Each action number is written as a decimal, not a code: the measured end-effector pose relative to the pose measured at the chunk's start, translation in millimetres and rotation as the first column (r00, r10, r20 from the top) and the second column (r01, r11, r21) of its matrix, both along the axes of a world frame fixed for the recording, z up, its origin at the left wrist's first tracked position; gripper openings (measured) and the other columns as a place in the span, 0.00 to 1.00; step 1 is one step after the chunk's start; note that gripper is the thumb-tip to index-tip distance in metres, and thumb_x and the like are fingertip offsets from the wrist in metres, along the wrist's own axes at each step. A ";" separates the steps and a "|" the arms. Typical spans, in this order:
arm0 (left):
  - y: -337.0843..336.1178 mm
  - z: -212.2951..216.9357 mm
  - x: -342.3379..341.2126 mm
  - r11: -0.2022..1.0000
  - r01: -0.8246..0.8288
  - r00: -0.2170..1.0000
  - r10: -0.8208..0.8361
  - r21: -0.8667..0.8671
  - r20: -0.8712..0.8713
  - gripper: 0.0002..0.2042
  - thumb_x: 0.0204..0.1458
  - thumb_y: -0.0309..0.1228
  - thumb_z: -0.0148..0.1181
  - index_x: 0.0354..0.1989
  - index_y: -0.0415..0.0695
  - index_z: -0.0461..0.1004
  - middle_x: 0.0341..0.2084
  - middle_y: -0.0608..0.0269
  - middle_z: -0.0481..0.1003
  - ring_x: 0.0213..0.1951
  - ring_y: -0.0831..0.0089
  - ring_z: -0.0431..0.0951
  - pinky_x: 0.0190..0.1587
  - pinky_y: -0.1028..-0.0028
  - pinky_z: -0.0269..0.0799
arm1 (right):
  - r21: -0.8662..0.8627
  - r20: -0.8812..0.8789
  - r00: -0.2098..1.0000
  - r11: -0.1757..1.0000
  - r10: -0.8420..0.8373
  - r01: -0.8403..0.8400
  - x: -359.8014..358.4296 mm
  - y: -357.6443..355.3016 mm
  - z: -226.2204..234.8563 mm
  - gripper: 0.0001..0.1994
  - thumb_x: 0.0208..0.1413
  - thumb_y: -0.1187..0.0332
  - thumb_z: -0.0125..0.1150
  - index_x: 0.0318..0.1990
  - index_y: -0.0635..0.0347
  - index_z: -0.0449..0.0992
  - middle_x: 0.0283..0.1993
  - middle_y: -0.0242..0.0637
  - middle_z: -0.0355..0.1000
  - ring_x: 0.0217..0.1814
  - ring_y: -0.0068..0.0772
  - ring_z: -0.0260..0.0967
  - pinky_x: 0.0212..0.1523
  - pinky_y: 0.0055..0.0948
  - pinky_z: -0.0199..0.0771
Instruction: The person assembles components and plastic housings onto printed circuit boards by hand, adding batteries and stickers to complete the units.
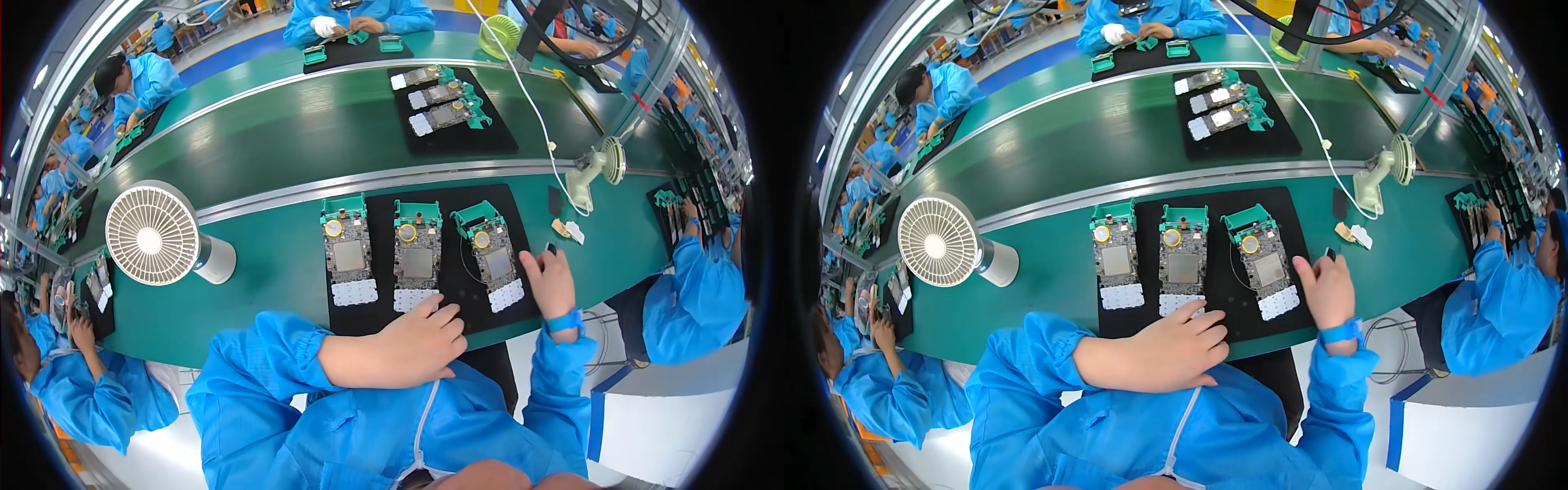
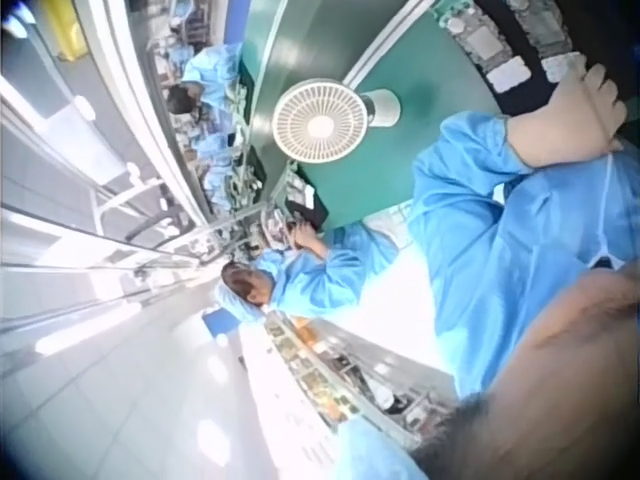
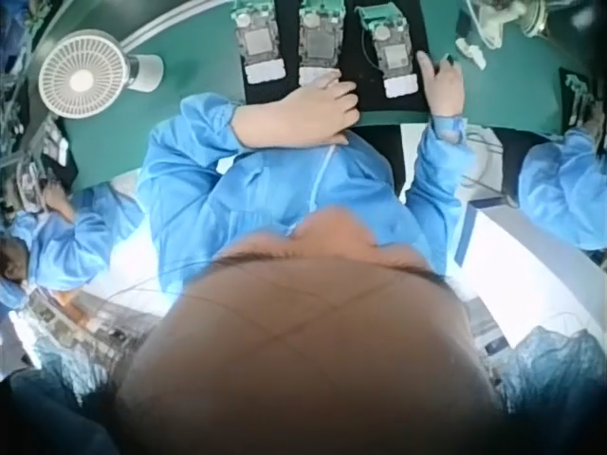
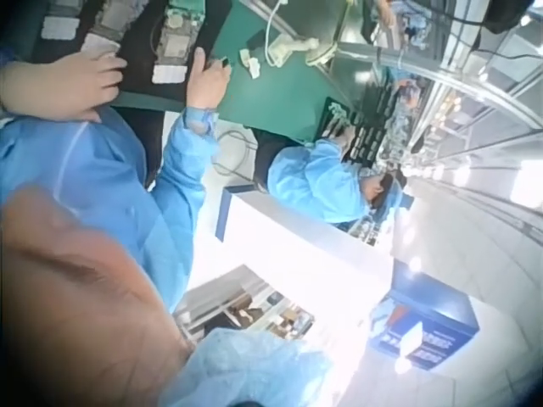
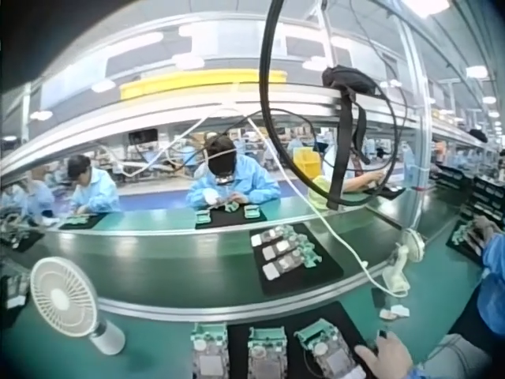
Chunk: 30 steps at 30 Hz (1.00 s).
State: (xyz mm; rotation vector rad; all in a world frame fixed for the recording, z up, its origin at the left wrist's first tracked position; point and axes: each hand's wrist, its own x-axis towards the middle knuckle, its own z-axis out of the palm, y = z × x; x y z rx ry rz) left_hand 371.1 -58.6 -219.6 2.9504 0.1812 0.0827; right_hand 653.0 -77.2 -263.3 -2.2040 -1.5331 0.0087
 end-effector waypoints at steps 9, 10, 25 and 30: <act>27.8 24.6 15.4 0.934 -0.275 0.960 0.252 -0.229 -0.124 0.19 0.52 0.43 0.61 0.38 0.36 0.71 0.41 0.51 0.70 0.44 0.54 0.74 0.43 0.60 0.72 | 0.121 -0.273 0.933 0.970 0.235 -0.209 14.0 -7.7 -2.1 0.15 0.59 0.60 0.59 0.32 0.66 0.77 0.33 0.50 0.67 0.36 0.52 0.67 0.36 0.42 0.66; 35.1 11.5 20.6 0.912 -0.315 0.943 0.332 -0.263 0.025 0.17 0.54 0.40 0.60 0.39 0.36 0.69 0.41 0.50 0.68 0.39 0.51 0.75 0.39 0.60 0.73 | 0.200 -0.242 0.925 0.948 0.293 -0.248 21.2 -7.5 -5.6 0.08 0.60 0.68 0.56 0.39 0.64 0.77 0.35 0.48 0.67 0.36 0.51 0.67 0.37 0.40 0.67; 38.2 -34.6 56.1 0.807 -0.446 0.799 0.554 -0.387 0.233 0.13 0.55 0.32 0.59 0.44 0.40 0.68 0.38 0.53 0.71 0.30 0.52 0.77 0.30 0.59 0.74 | 0.457 -0.403 0.836 0.873 0.373 -0.170 -38.1 -19.2 -30.7 0.15 0.53 0.78 0.60 0.49 0.63 0.72 0.32 0.44 0.76 0.27 0.29 0.75 0.27 0.27 0.73; 39.0 -39.3 59.0 0.829 -0.447 0.784 0.544 -0.336 0.298 0.08 0.55 0.31 0.59 0.39 0.42 0.69 0.33 0.56 0.69 0.29 0.54 0.76 0.27 0.61 0.73 | 0.404 -0.223 0.910 0.883 0.349 -0.239 -38.7 -20.2 -31.2 0.16 0.50 0.78 0.61 0.48 0.63 0.73 0.23 0.43 0.71 0.18 0.37 0.70 0.21 0.32 0.69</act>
